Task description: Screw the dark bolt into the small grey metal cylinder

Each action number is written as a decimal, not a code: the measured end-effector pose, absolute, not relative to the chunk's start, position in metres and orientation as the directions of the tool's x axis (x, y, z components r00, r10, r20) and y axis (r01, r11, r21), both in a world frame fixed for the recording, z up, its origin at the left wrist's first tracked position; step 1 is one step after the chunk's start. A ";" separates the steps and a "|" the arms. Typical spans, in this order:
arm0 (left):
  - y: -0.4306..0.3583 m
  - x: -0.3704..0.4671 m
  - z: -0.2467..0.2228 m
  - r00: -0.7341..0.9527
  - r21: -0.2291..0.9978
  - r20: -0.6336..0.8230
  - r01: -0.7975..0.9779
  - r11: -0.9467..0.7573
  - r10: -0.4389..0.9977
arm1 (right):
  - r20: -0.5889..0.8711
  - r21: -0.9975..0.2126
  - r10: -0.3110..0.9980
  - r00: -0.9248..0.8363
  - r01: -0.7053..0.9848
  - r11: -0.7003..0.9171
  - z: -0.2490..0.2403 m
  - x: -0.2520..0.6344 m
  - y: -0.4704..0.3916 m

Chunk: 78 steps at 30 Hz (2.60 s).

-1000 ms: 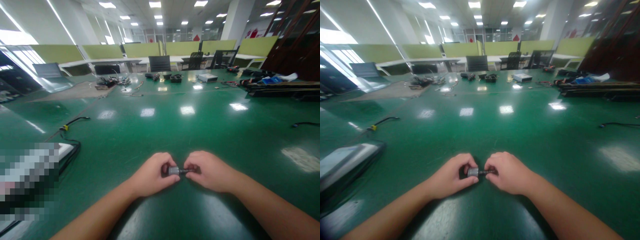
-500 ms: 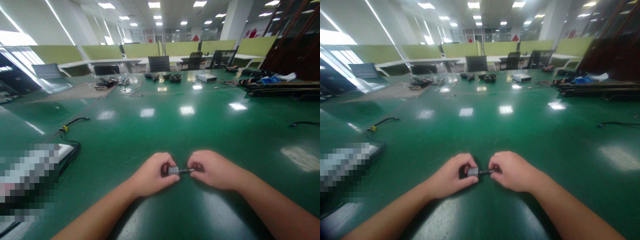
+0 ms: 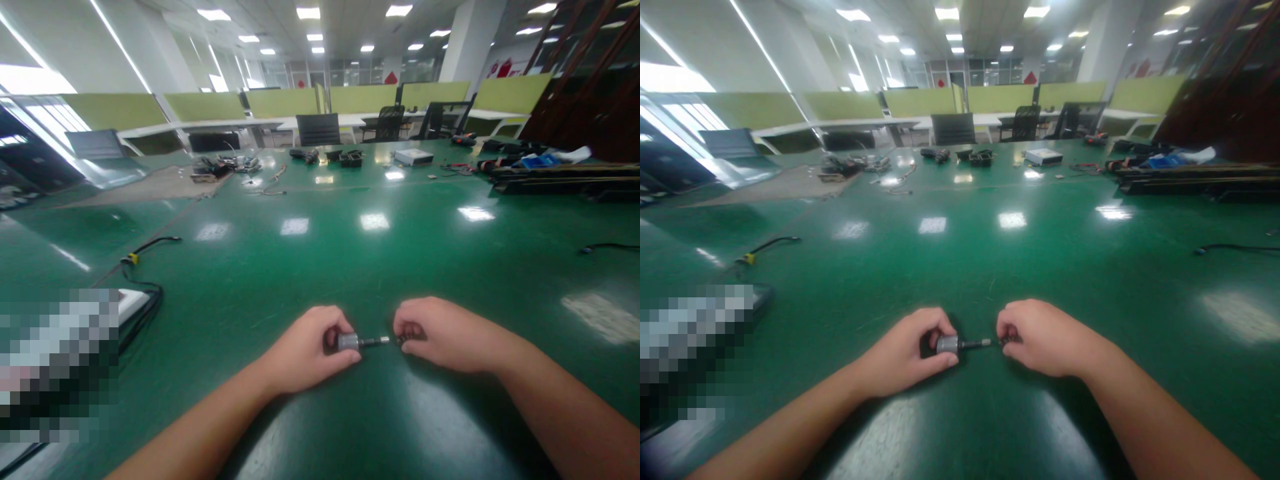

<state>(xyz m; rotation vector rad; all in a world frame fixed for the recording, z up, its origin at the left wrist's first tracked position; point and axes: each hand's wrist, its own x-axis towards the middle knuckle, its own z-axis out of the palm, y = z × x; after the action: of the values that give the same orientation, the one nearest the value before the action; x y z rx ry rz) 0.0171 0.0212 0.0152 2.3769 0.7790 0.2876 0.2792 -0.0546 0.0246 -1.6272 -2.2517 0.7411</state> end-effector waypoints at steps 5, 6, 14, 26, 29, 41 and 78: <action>0.021 0.016 0.015 0.803 0.612 0.021 0.461 -0.643 0.596 | -0.054 -0.574 0.939 -0.341 0.780 0.250 0.023 0.278 -0.053; 0.021 0.017 0.015 0.804 0.615 0.026 0.456 -0.643 0.594 | -0.054 -0.583 0.938 -0.342 0.773 0.249 0.022 0.277 -0.053; 0.022 0.018 0.010 0.806 0.611 0.061 0.437 -0.661 0.589 | 0.108 -0.629 0.927 -0.359 0.698 0.343 0.003 0.243 -0.045; 0.024 0.016 0.006 0.788 0.674 0.068 0.416 -0.610 0.612 | 0.186 -0.653 0.928 -0.321 0.666 0.362 -0.002 0.238 -0.046; 0.024 0.016 0.006 0.788 0.675 0.088 0.403 -0.618 0.610 | 0.198 -0.656 0.929 -0.312 0.662 0.362 -0.005 0.235 -0.045; 0.023 0.017 0.008 0.783 0.707 0.063 0.402 -0.581 0.619 | 0.215 -0.648 0.925 -0.314 0.662 0.376 -0.005 0.234 -0.046; 0.023 0.017 0.010 0.780 0.692 0.055 0.420 -0.588 0.623 | 0.174 -0.601 0.915 -0.363 0.697 0.391 0.003 0.238 -0.048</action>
<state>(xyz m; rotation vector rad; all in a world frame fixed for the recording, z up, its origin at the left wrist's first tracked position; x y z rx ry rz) 0.0167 0.0230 0.0096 2.2830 0.7711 0.3835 0.2384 -0.0483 0.0028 -1.3789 -2.1682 0.5977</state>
